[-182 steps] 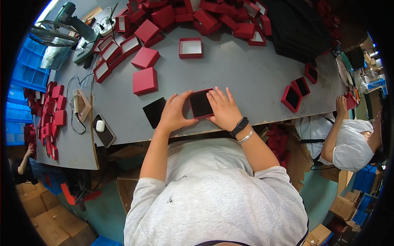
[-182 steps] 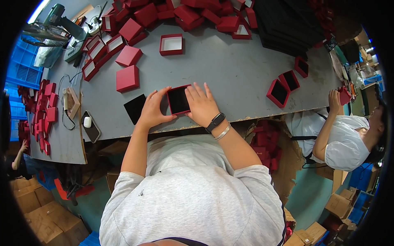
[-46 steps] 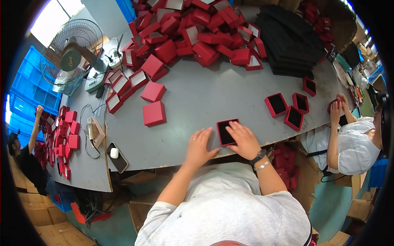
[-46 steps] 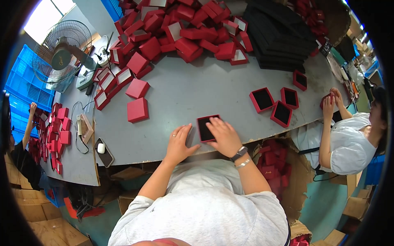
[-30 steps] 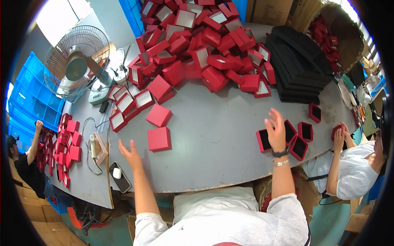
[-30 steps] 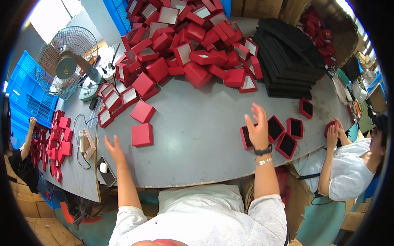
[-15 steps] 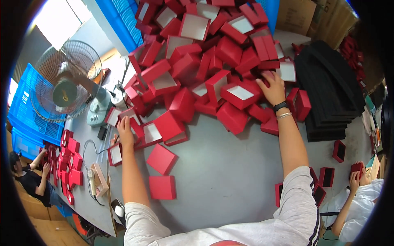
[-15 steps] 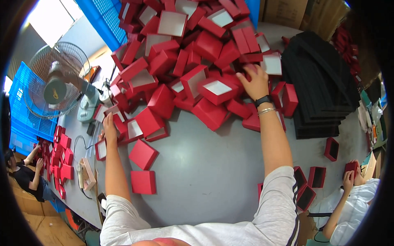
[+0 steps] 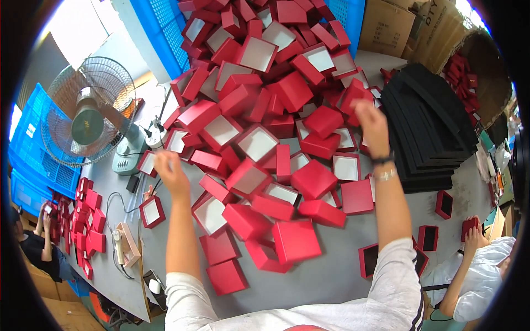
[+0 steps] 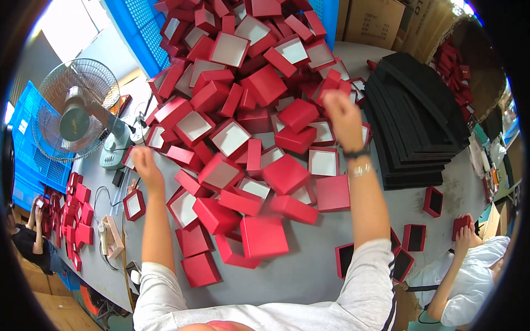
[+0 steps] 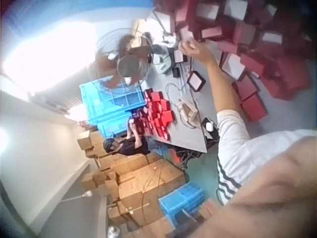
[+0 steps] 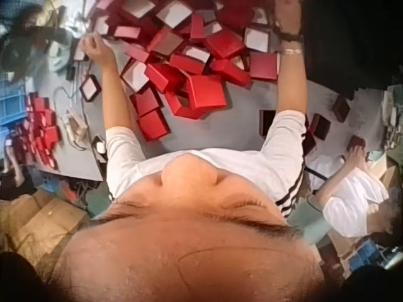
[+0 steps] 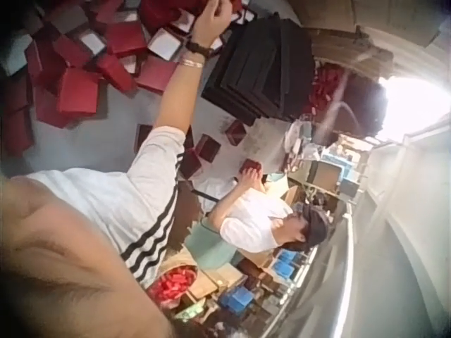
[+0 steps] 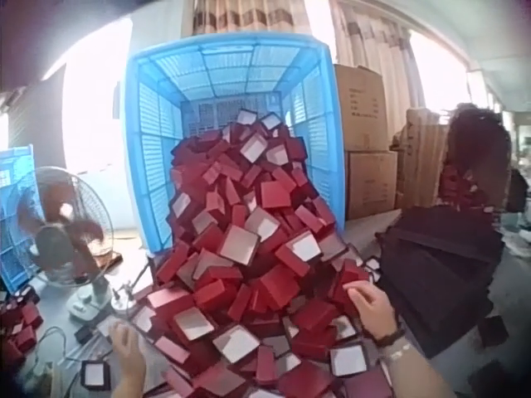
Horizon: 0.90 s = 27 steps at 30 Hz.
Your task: The person is inserting black foam pads into red jewelry boxes at a manufacturing facility.
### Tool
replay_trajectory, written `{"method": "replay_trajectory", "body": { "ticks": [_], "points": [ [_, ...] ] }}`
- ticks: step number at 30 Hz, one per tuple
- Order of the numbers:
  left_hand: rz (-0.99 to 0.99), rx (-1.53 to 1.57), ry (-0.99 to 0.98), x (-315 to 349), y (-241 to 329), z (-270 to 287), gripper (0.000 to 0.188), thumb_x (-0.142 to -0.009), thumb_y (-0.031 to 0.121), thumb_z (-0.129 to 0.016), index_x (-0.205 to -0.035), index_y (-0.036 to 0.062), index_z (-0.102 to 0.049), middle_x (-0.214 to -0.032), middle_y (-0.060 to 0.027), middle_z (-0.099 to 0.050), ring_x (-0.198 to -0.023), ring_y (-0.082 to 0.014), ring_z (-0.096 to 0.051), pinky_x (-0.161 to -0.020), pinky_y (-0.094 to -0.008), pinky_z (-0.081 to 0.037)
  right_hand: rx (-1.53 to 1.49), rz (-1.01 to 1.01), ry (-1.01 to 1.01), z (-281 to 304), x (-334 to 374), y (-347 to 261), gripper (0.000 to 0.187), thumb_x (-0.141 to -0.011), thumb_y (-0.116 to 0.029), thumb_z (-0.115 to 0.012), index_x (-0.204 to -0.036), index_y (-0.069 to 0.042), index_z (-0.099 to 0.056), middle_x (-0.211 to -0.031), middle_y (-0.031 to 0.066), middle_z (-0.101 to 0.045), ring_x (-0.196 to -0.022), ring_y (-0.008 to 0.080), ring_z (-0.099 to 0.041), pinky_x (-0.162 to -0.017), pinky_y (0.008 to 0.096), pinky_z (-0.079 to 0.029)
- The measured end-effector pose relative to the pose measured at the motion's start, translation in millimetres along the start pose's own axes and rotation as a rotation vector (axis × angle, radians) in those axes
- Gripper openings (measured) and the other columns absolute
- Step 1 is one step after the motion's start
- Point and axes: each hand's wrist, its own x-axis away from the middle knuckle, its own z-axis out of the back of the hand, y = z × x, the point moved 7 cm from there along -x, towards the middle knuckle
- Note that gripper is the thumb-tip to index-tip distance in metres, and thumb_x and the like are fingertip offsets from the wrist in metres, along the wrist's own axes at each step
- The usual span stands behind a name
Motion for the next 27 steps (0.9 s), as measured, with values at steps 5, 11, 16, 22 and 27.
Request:
{"method": "replay_trajectory", "body": {
  "ticks": [5,11,16,22,27],
  "points": [
    [0.523,0.751,-0.293,-77.4,18.8,-123.2,0.054,-0.105,0.044,-0.045,-0.145,0.008,-0.05,-0.15,-0.0107,-0.047,-0.137,-0.0233,-0.045,-0.116,-0.0377,-0.033,0.357,0.032,0.041,0.0,-111.9,41.9,0.057,-0.099,-0.043,-0.062,-0.138,-0.001,-0.058,-0.126,0.0145,-0.069,-0.114,0.0215,-0.064,-0.1,0.0303,-0.047],
    [0.109,0.185,-0.804,-29.1,67.8,-142.9,0.045,-0.092,0.029,-0.071,-0.13,0.0069,-0.063,-0.137,-0.0182,-0.057,-0.137,-0.0317,-0.045,-0.111,-0.0385,-0.038,0.569,-0.013,-0.55,-131.7,-36.8,-19.5,0.055,-0.091,-0.055,-0.067,-0.137,-0.027,-0.062,-0.163,0.029,-0.017,-0.135,0.0456,-0.048,-0.111,0.0423,-0.044],
    [-0.316,-0.076,-0.847,-13.9,100.2,-87.0,0.033,-0.087,0.022,-0.075,-0.113,0.0025,-0.07,-0.114,-0.0179,-0.071,-0.115,-0.0333,-0.064,-0.103,-0.0415,-0.046,0.274,0.167,-0.551,-81.7,3.6,-66.8,0.046,-0.092,-0.044,-0.07,-0.126,-0.014,-0.07,-0.146,0.024,-0.052,-0.124,0.0401,-0.059,-0.107,0.042,-0.046],
    [-0.04,0.047,-0.646,-2.8,121.2,48.0,0.03,-0.085,0.01,-0.069,-0.114,-0.0012,-0.068,-0.123,-0.0154,-0.068,-0.119,-0.0314,-0.061,-0.105,-0.0422,-0.044,1.417,0.297,0.328,187.5,-23.0,-113.7,0.074,-0.07,-0.039,-0.086,-0.135,-0.017,-0.058,-0.137,0.0124,-0.057,-0.125,0.0374,-0.053,-0.1,0.046,-0.047],
    [0.025,-0.095,-0.653,71.3,136.5,135.2,0.027,-0.084,0.01,-0.07,-0.108,-0.001,-0.069,-0.126,-0.0172,-0.065,-0.121,-0.0331,-0.059,-0.104,-0.0432,-0.044,1.579,-0.482,0.189,291.4,-44.4,-19.3,0.089,-0.077,-0.051,-0.081,-0.153,-0.034,-0.038,-0.158,0.013,-0.036,-0.139,0.0455,-0.04,-0.105,0.07,-0.034]
  ]
}}
